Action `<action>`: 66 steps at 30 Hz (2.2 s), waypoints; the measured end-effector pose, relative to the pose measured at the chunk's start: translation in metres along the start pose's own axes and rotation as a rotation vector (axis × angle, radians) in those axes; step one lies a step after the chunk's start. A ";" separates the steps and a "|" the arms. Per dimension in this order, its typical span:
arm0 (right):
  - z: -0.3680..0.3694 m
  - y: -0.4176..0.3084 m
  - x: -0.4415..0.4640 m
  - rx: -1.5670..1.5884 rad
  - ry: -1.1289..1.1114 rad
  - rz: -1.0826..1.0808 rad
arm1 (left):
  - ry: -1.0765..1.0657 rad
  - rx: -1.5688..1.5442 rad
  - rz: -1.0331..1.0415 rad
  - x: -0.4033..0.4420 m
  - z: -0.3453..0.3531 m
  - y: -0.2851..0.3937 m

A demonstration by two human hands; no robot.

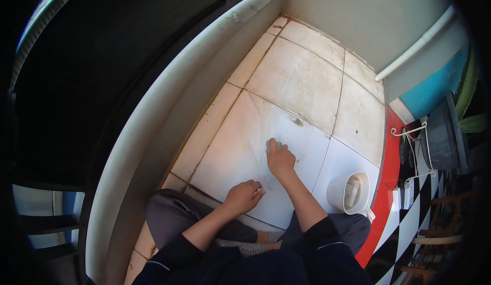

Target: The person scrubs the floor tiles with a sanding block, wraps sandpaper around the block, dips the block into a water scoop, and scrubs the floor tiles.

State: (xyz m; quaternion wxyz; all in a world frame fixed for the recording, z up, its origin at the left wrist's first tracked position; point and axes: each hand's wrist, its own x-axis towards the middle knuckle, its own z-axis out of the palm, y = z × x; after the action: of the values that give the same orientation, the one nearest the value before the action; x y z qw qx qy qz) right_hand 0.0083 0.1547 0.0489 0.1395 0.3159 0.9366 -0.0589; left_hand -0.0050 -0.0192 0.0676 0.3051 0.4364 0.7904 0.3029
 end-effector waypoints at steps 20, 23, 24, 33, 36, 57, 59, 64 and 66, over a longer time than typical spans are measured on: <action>0.009 -0.006 -0.006 0.028 0.069 -0.062 | 0.005 0.007 0.028 0.002 0.003 -0.003; 0.013 -0.008 -0.011 0.055 0.125 -0.074 | -0.013 0.012 0.008 0.000 0.004 -0.001; 0.014 -0.008 0.002 0.058 0.155 -0.070 | -0.034 0.023 0.004 0.000 0.004 0.000; -0.031 -0.015 0.152 0.082 0.105 0.049 | -0.058 0.033 -0.010 0.004 0.005 -0.007; -0.034 -0.014 0.145 0.085 0.112 0.033 | -0.017 0.034 0.011 0.004 0.009 -0.010; -0.023 -0.031 0.127 0.056 0.047 0.059 | -0.058 0.106 -0.010 0.004 0.013 -0.015; -0.021 -0.029 0.113 0.047 0.016 0.045 | -0.031 0.113 0.005 0.004 0.013 -0.016; 0.012 -0.017 0.000 0.072 0.031 -0.061 | -0.051 0.109 -0.017 -0.002 0.011 -0.010; 0.011 -0.017 -0.036 0.050 -0.037 -0.092 | -0.061 0.102 -0.019 -0.002 0.010 -0.007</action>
State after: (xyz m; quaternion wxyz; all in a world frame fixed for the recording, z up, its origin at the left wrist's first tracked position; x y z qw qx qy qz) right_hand 0.0277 0.1185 0.0498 0.1462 0.2749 0.9456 -0.0946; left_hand -0.0003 -0.0220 0.0567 0.3095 0.4527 0.7992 0.2459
